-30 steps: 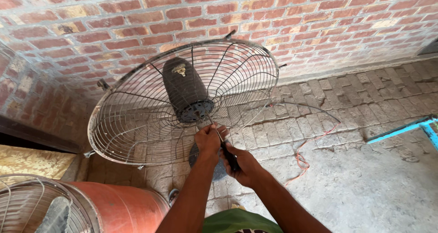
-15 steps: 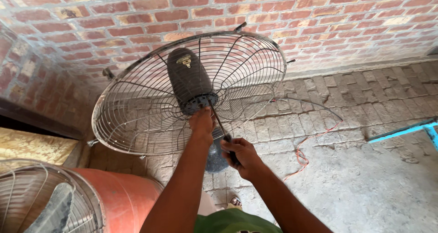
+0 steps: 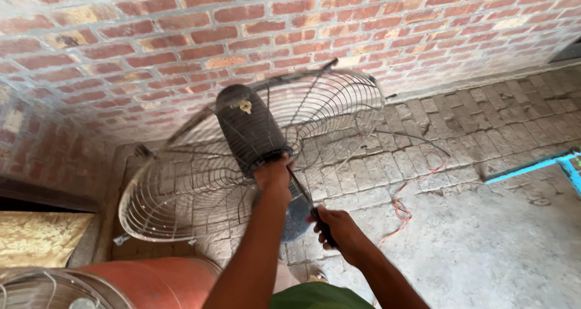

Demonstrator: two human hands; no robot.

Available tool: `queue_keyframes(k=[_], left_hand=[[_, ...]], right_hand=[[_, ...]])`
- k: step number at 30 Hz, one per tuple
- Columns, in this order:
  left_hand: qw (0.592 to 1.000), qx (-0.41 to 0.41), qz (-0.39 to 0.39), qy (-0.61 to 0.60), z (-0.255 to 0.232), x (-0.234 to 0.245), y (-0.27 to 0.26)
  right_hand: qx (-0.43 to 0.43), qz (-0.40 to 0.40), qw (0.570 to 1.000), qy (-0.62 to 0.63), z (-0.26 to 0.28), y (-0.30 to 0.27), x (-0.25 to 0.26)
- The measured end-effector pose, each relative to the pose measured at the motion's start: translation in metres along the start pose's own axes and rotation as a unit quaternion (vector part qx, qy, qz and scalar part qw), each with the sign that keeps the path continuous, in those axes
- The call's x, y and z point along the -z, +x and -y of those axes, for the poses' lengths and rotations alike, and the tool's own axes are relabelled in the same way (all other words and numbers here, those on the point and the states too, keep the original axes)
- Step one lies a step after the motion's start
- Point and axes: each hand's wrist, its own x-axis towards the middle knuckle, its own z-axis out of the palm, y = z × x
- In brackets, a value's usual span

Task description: The person uses a screwdriver to tighten the central hub of a standing fan. They repeatedly adjust the screw on the fan's motor housing while holding the fan cage steady with their other hand.

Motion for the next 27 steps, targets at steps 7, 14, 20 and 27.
queue_keyframes(k=[7,14,20,27], left_hand=[[0.778,0.129,0.029,-0.614,-0.027,0.036,-0.057],[0.8,0.115,0.013,-0.588,-0.033,0.049,-0.075],[0.865,0.139,0.015,-0.481,-0.034,0.063,-0.09],[0.859,-0.018,-0.044,-0.51,-0.005,0.041,-0.089]], right_hand=[[-0.011,-0.014,0.998,0.058,-0.001,0.012,-0.002],[-0.007,-0.017,0.996,0.082,-0.009,0.021,0.002],[-0.004,-0.02,0.995,0.095,-0.016,0.011,0.005],[0.001,-0.042,0.995,0.086,-0.023,-0.002,0.015]])
